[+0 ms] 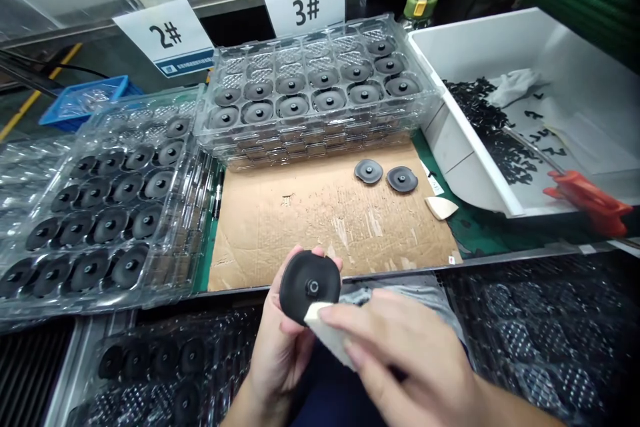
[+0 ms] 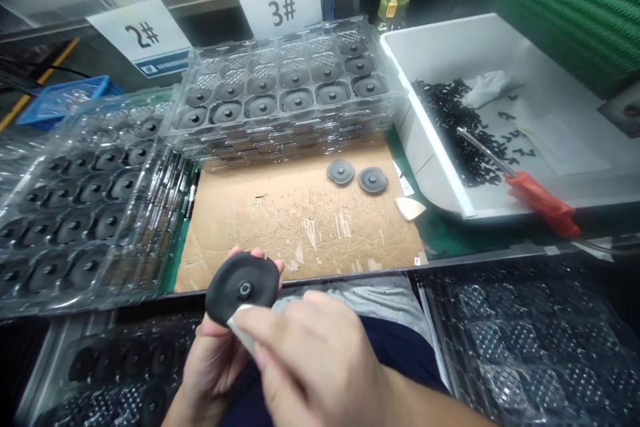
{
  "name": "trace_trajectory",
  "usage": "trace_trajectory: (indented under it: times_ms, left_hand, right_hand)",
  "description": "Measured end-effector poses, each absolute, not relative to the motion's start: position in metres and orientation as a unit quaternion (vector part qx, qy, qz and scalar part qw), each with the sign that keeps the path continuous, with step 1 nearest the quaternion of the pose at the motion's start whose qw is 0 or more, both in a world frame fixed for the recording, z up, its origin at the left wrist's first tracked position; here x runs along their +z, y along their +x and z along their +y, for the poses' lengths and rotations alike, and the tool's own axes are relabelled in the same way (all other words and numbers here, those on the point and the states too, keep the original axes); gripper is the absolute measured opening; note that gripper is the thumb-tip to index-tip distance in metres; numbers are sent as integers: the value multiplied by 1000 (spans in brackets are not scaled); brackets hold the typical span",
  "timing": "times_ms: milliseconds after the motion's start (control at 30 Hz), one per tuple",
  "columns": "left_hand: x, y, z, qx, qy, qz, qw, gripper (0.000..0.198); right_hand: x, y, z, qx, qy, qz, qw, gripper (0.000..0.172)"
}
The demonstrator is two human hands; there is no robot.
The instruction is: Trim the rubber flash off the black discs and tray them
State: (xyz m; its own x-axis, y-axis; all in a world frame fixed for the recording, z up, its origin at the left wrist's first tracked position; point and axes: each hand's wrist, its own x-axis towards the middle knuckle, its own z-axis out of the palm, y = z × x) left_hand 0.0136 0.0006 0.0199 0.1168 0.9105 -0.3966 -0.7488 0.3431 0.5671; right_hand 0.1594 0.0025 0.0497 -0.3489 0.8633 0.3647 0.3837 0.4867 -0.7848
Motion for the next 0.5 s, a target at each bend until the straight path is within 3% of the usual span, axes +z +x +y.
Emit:
trace_trajectory:
  times_ms: [100, 167, 267, 367, 500]
  left_hand:
    - [20, 14, 2, 583, 119, 335, 731, 55]
    - [21, 15, 2, 586, 122, 337, 727, 55]
    - [24, 16, 0, 581, 121, 343, 728, 52]
    - [25, 17, -2, 565, 98, 371, 730, 46]
    - [21, 12, -3, 555, 93, 387, 731, 41]
  right_hand:
    - [36, 172, 17, 469, -452, -635, 415, 22]
    - [30, 179, 24, 492, -499, -563, 439, 23]
    - [37, 179, 25, 405, -545, -566, 468, 27]
    - [54, 165, 19, 287, -479, -694, 455, 36]
    - [64, 147, 19, 301, -345, -802, 383, 30]
